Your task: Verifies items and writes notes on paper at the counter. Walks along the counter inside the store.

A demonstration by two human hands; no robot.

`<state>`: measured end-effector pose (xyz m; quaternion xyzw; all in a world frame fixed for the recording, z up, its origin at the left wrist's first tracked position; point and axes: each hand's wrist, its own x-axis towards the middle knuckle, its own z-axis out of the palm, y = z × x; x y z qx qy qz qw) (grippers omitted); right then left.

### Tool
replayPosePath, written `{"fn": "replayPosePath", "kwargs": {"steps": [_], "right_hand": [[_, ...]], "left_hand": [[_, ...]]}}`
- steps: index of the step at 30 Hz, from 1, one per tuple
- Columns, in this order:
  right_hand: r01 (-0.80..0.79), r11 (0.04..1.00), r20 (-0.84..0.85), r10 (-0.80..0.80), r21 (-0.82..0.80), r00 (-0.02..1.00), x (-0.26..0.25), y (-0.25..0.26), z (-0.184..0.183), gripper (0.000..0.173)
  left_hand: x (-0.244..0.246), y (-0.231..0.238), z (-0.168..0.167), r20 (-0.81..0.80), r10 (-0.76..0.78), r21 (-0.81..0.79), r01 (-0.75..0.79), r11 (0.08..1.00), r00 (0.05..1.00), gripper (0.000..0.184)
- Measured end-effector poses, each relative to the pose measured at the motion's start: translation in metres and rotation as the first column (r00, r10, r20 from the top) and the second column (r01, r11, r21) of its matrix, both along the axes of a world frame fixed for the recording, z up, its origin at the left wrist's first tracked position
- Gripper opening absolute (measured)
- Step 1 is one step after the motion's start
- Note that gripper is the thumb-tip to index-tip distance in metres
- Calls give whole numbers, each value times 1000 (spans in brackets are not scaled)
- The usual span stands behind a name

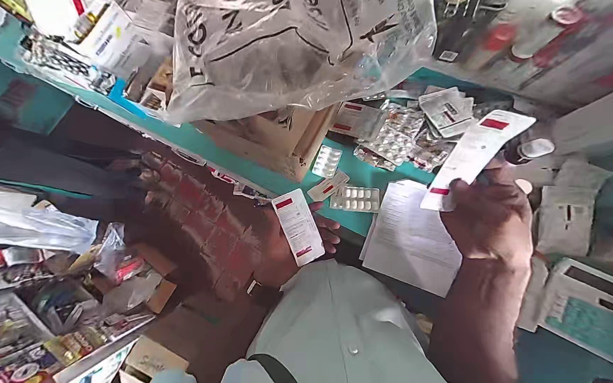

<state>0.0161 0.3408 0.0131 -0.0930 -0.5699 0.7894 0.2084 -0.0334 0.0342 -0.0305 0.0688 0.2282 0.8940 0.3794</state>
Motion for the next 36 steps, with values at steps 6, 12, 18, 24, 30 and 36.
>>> {"fn": "replayPosePath", "kwargs": {"steps": [6, 12, 18, 24, 30, 36], "right_hand": [[45, 952, -11, -44, 303, 999, 23, -54, 5, 30], [-130, 419, 84, 127, 899, 988, 29, -141, 3, 22], [-211, 596, 194, 95, 775, 976, 44, -93, 6, 18], [-105, 317, 323, -786, 943, 528, 103, 59, -30, 25], [-152, 334, 364, -797, 930, 482, 121, 73, -54, 22], [86, 421, 307, -771, 903, 559, 129, 64, -31, 29]], "left_hand": [[2, 1, 0, 76, -10, 39, 7, 999, 997, 101], [19, 12, -1, -51, 69, -75, -73, 994, 996, 70], [10, 6, -2, -66, 63, -334, -81, 939, 996, 28], [17, 14, -17, -475, -342, -390, 154, 908, 811, 48], [39, 57, 3, -736, -674, -673, -166, 721, 58, 49], [60, 112, 27, -390, -782, -783, -272, 560, -486, 56]]}}
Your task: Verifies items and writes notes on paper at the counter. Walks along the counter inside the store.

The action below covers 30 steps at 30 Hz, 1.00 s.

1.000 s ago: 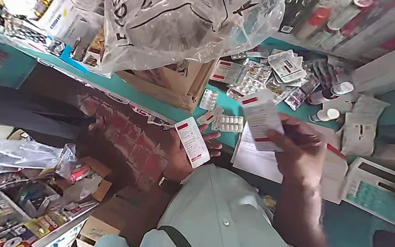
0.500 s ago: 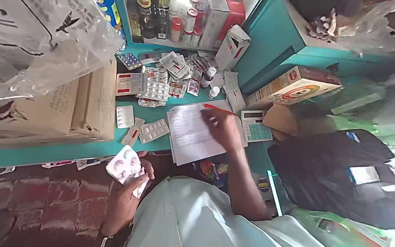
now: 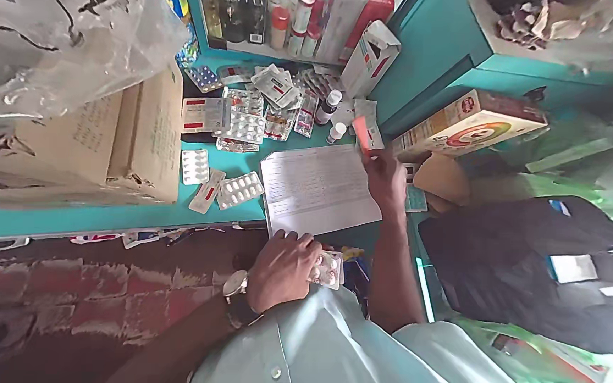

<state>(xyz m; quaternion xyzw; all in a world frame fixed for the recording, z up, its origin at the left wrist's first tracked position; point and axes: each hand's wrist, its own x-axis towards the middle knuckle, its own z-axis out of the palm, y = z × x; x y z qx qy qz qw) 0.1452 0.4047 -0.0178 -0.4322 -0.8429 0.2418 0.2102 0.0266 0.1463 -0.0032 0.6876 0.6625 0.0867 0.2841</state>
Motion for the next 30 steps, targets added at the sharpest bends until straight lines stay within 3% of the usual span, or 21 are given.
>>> {"fn": "replayPosePath", "kwargs": {"steps": [2, 4, 6, 10, 15, 18, 21, 25, 30], "right_hand": [[-107, 988, -360, 59, -115, 931, 6, -4, -8, 28], [-286, 928, -697, 42, -238, 716, 3, -14, -28, 13], [-404, 862, -809, -12, -306, 587, -2, -26, -51, 14], [-422, 860, -769, 56, -287, 637, -23, -44, -75, 10], [-354, 888, -709, 47, -293, 704, -51, -45, -67, 28], [-384, 854, -770, -29, -350, 638, -46, -40, -71, 25], [-440, 825, -711, 68, -355, 700, -27, -39, -64, 28], [-374, 871, -551, 151, -318, 821, -15, -47, -63, 13], [-340, 914, -486, 200, -221, 851, -15, -46, -71, 8]], "left_hand": [[10, 13, -3, -32, -69, -58, 67, 996, 997, 57], [17, 20, -11, -59, -91, -88, 86, 992, 994, 54], [23, 25, -16, -84, -106, -110, 97, 989, 991, 54], [22, 27, -15, -93, -68, -80, 60, 995, 993, 54], [11, 40, -14, -142, 77, -69, -87, 994, 987, 59], [3, 48, -16, -145, 152, -89, -165, 982, 978, 57], [0, 51, -20, -134, 182, -113, -197, 974, 974, 59], [0, 55, -16, -120, 179, -169, -197, 966, 977, 60], [1, 59, -15, -140, 170, -181, -194, 964, 975, 61]]}}
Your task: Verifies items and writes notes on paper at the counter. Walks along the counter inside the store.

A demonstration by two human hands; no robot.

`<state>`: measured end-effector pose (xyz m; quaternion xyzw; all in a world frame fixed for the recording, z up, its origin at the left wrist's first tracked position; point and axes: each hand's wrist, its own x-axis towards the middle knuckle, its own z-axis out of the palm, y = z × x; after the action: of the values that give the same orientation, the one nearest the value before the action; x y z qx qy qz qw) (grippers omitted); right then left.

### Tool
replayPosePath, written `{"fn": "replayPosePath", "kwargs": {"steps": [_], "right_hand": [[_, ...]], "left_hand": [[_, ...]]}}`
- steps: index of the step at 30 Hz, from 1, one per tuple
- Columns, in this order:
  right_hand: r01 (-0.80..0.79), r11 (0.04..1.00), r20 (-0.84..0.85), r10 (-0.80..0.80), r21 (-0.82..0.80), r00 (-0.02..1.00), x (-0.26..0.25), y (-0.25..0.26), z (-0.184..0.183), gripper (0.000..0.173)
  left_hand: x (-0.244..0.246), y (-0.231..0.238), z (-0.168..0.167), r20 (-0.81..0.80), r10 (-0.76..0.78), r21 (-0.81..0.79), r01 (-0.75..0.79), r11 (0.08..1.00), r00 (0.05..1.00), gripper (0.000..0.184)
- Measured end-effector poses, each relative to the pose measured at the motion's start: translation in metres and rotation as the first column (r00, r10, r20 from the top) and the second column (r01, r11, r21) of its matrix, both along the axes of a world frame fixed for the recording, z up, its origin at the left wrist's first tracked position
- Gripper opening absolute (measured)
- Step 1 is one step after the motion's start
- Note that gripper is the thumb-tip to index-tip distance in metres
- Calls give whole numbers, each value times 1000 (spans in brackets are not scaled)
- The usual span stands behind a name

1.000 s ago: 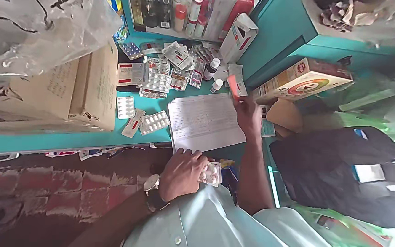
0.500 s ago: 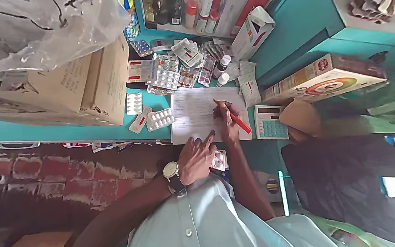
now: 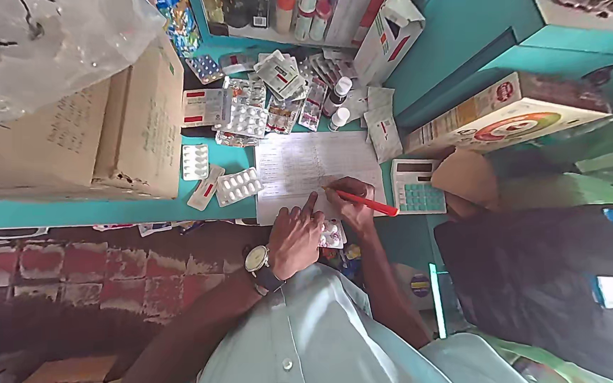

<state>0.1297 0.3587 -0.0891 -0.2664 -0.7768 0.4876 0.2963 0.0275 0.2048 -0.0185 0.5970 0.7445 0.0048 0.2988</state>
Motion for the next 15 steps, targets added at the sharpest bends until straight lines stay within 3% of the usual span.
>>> {"fn": "replayPosePath", "kwargs": {"steps": [9, 12, 15], "right_hand": [[-23, 996, 41, 20, 87, 999, -3, 1, -3, 6], [64, 979, 92, -83, 195, 992, -4, -5, -2, 8], [91, 994, 46, -94, 57, 995, -4, -2, 3, 2]], "left_hand": [[1, 1, 3, 8, 16, -12, -16, 1000, 1000, 59], [1, 1, 3, 1, 15, -15, -15, 1000, 1000, 60], [1, 1, 5, 12, 15, -15, -14, 1000, 1000, 63]]}}
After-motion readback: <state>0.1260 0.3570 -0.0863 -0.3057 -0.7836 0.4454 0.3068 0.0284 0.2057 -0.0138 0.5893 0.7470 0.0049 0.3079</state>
